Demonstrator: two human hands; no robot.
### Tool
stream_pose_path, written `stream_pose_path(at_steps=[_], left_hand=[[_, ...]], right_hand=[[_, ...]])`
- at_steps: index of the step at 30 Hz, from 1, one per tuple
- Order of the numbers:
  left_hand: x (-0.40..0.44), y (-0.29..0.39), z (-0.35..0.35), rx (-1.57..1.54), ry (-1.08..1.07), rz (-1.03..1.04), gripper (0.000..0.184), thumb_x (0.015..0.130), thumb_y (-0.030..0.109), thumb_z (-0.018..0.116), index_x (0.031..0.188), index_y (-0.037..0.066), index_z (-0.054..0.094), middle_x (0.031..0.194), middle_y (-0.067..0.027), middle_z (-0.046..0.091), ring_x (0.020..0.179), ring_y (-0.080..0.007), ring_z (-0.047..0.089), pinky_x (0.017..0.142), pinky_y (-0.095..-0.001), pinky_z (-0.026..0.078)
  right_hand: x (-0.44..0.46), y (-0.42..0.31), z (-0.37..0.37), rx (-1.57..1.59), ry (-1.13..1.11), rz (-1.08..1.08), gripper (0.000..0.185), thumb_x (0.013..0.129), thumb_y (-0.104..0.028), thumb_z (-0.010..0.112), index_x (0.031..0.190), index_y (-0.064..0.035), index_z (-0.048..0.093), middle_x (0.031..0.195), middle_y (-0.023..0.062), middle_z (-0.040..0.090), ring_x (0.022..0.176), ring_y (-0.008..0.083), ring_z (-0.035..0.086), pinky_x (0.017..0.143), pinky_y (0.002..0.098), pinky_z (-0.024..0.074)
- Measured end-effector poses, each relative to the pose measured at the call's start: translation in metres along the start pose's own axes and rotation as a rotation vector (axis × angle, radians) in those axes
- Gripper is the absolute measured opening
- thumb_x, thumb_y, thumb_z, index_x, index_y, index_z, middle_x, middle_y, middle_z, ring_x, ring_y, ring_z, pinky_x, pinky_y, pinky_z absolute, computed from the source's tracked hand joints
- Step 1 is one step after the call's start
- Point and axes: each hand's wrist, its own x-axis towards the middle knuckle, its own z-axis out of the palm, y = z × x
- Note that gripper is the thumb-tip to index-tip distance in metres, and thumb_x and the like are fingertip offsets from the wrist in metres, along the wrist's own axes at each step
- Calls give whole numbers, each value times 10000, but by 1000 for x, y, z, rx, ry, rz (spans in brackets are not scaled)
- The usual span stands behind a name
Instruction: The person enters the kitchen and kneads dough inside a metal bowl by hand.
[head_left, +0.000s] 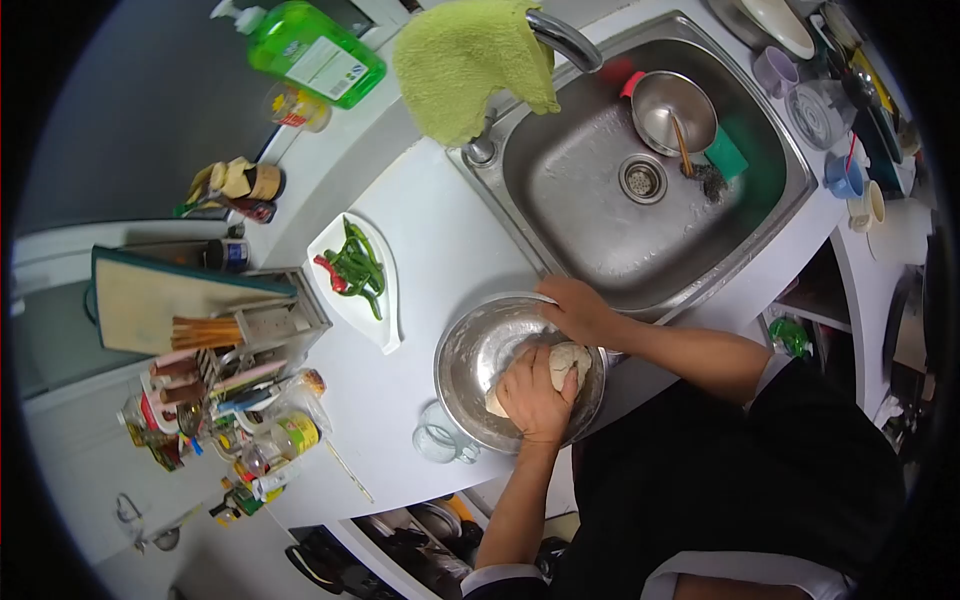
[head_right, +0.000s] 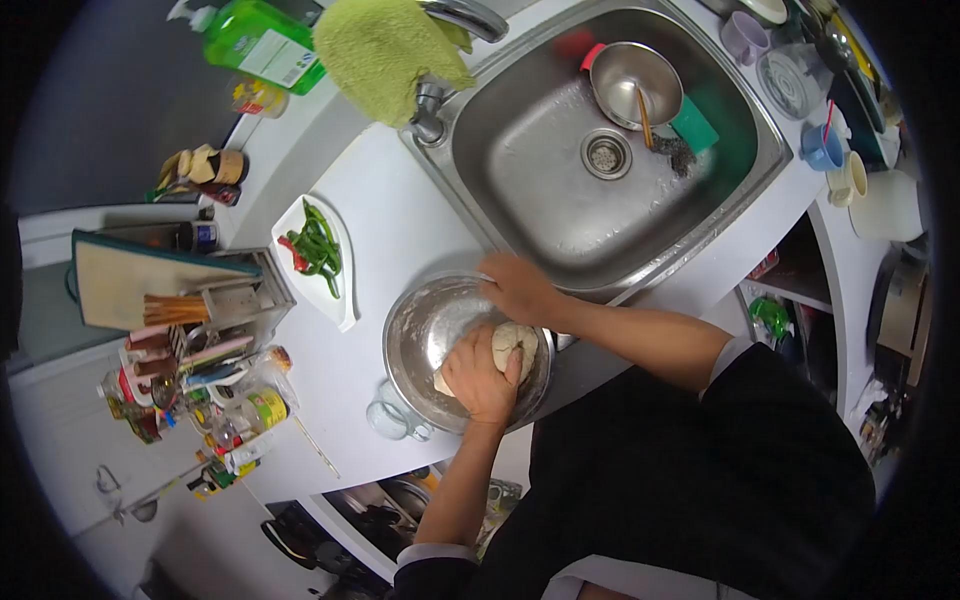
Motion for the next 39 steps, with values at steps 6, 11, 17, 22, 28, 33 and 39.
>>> stream_pose_path(at_steps=[6, 11, 17, 22, 28, 33, 39], left_hand=[[29, -18, 18, -20, -4, 54, 477, 814, 500, 575, 1081, 109, 638, 953, -88, 619, 901, -304, 570, 809, -442, 383], [53, -29, 21, -30, -75, 84, 362, 811, 427, 597, 967, 104, 645, 864, -104, 609, 818, -323, 575, 729, -456, 404], [61, -33, 17, -51, -115, 50, 271, 822, 318, 614, 932, 73, 652, 844, -145, 632, 822, -354, 588, 747, -479, 454], [43, -18, 0, -149, -90, -38, 288, 881, 329, 606, 1032, 92, 668, 910, -118, 671, 889, -301, 607, 838, -459, 417], [2, 24, -54, -153, -167, -148, 302, 830, 253, 661, 1082, 88, 672, 976, -143, 617, 981, -303, 543, 836, -437, 383], [-20, 26, -35, -126, 52, 49, 450, 735, 317, 735, 1092, 59, 644, 1045, -134, 554, 1018, -331, 481, 823, -452, 369], [15, -14, 13, -85, -24, 89, 456, 718, 417, 724, 1028, 90, 654, 910, -121, 591, 901, -312, 540, 799, -453, 385]], right_hand=[[-2, -3, 0, 40, -56, 100, 193, 846, -136, 559, 1003, -25, 584, 991, 183, 578, 925, 380, 574, 815, 471, 456], [-1, -4, -2, 68, -43, 74, 141, 856, -113, 568, 958, -19, 594, 945, 150, 576, 892, 352, 571, 784, 447, 450], [-1, 3, 6, 19, -22, 70, 213, 885, -170, 520, 1021, -17, 580, 1005, 193, 581, 977, 394, 554, 839, 485, 440], [-1, 10, 1, -50, -23, -29, 222, 879, -175, 529, 1012, -5, 582, 1035, 209, 594, 989, 403, 554, 839, 489, 435], [-1, 11, -1, -64, 5, -41, 236, 861, -182, 557, 988, 13, 591, 1003, 232, 610, 962, 417, 566, 835, 499, 430], [0, 7, -2, -77, 13, -33, 233, 856, -186, 563, 980, 8, 597, 968, 239, 607, 938, 416, 571, 837, 493, 434], [-2, -1, 1, -56, -75, 20, 209, 860, -190, 562, 986, -29, 604, 974, 198, 606, 961, 391, 571, 836, 480, 447]])
